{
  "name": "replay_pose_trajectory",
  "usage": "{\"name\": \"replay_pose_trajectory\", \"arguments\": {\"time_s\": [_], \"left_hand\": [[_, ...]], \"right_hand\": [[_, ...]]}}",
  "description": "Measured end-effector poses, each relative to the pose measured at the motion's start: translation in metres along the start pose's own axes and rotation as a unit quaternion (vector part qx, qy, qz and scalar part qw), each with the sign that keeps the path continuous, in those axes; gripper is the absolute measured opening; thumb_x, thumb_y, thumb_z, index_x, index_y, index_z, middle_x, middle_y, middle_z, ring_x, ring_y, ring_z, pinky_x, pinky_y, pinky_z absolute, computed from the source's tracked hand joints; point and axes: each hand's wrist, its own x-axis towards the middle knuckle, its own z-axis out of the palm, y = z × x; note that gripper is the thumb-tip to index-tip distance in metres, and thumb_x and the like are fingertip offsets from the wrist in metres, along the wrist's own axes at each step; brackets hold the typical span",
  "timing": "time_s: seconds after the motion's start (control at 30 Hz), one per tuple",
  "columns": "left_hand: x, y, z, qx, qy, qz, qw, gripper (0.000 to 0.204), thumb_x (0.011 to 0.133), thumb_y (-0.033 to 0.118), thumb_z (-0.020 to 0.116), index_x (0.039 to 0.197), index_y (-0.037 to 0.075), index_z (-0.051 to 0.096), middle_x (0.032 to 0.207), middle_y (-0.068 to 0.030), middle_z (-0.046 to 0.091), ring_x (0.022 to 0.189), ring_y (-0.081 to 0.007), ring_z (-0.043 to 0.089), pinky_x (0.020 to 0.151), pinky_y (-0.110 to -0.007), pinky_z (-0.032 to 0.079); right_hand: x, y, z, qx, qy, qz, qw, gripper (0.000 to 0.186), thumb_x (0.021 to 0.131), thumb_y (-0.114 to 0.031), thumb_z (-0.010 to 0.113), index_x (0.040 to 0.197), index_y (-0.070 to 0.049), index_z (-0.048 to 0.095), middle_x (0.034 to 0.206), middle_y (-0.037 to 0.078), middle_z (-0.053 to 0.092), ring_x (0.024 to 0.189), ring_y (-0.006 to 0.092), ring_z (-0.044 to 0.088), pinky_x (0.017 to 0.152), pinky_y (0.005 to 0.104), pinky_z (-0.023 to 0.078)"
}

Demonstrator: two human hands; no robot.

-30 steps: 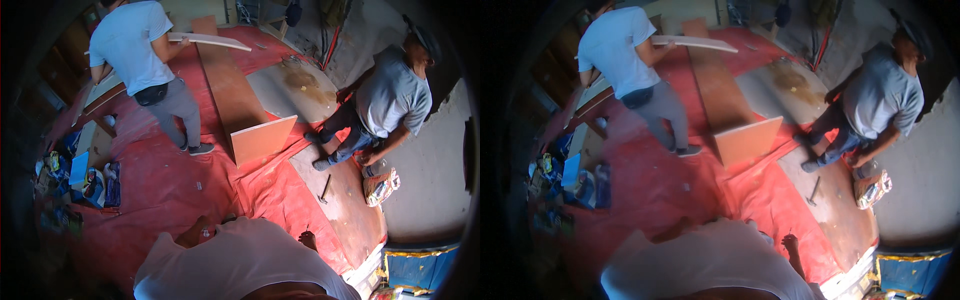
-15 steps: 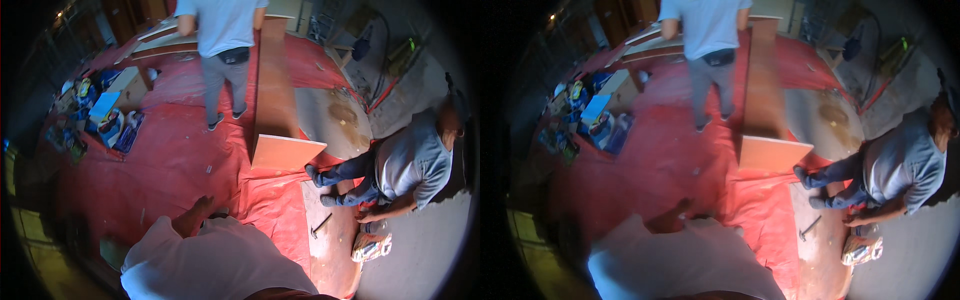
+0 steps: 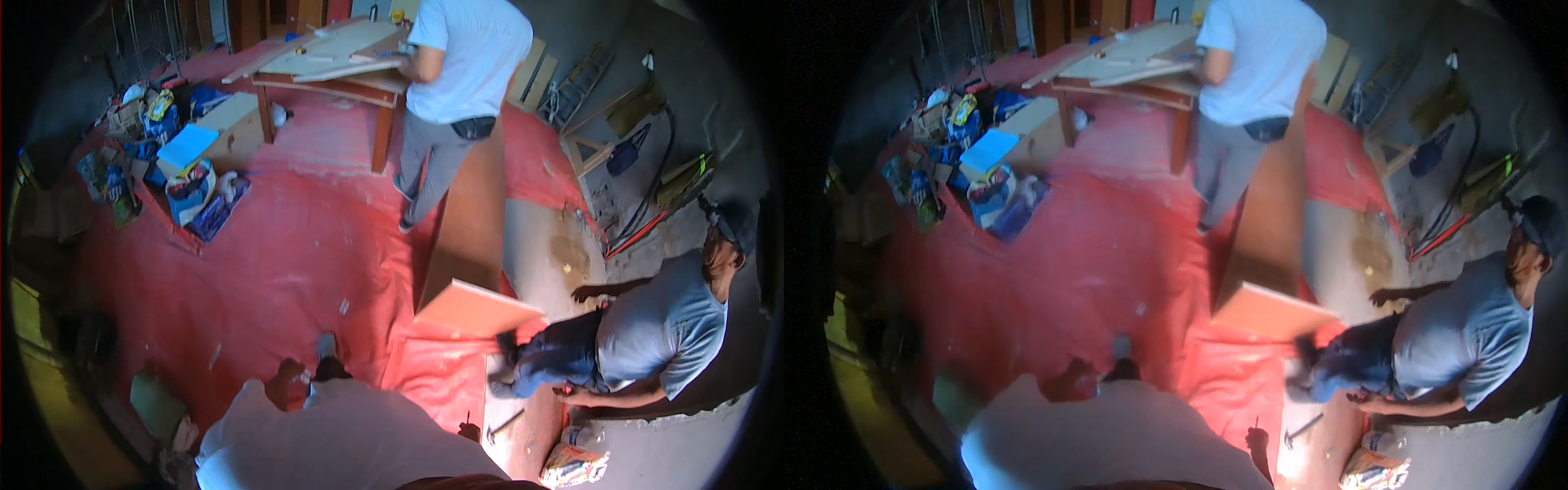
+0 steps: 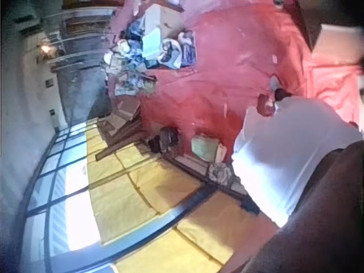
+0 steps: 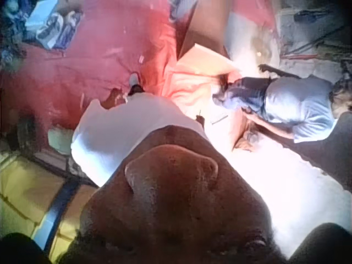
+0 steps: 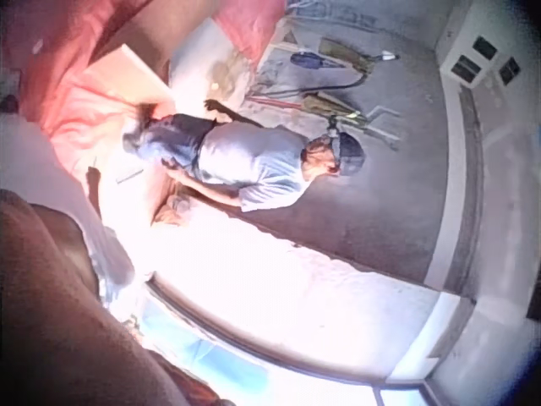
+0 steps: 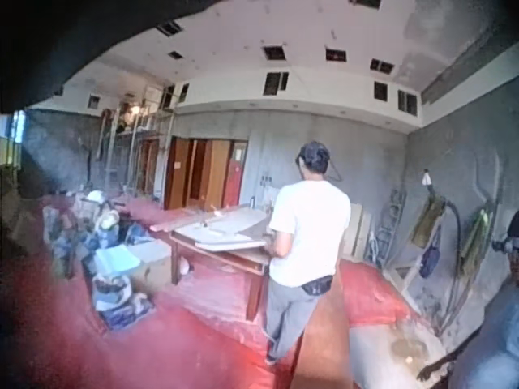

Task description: The person measures and marks wooden boards using a pencil and a measuring tape, then scrapes the edge of a board using a hand tool.

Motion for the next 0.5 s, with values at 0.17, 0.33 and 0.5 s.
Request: {"name": "replay_pose_trajectory", "arguments": {"time_s": [0.17, 0.33, 0.5], "left_hand": [[0.06, -0.051, -0.017, 0.075, 0.126, 0.029, 0.989, 0.029, 0.089, 0.032, 0.046, 0.096, 0.011, 0.065, 0.08, -0.0081, 0.065, 0.072, -0.0257, 0.062, 0.069, -0.039, 0.049], [0.077, -0.034, -0.149, 0.139, 0.125, 0.236, 0.954, 0.025, 0.083, 0.024, 0.047, 0.081, 0.007, 0.065, 0.07, -0.0098, 0.065, 0.066, -0.0269, 0.065, 0.06, -0.043, 0.052], [0.128, -0.093, -0.153, -0.035, 0.135, 0.127, 0.982, 0.02, 0.081, 0.024, 0.051, 0.081, 0.009, 0.064, 0.069, -0.0075, 0.066, 0.064, -0.0266, 0.066, 0.055, -0.043, 0.051]], "right_hand": [[0.028, -0.112, 0.116, -0.463, 0.013, -0.44, 0.769, 0.025, 0.083, -0.025, 0.055, 0.065, -0.009, 0.059, 0.054, 0.009, 0.058, 0.048, 0.0224, 0.058, 0.045, 0.0374, 0.047], [0.044, -0.246, 0.251, -0.487, 0.029, -0.458, 0.743, 0.037, 0.086, -0.038, 0.051, 0.072, -0.005, 0.061, 0.061, 0.012, 0.062, 0.06, 0.0285, 0.062, 0.057, 0.0426, 0.048], [0.056, -0.359, 0.355, -0.414, -0.07, -0.48, 0.77, 0.032, 0.088, -0.035, 0.053, 0.08, -0.005, 0.063, 0.06, 0.01, 0.06, 0.054, 0.02, 0.059, 0.052, 0.0377, 0.046]]}}
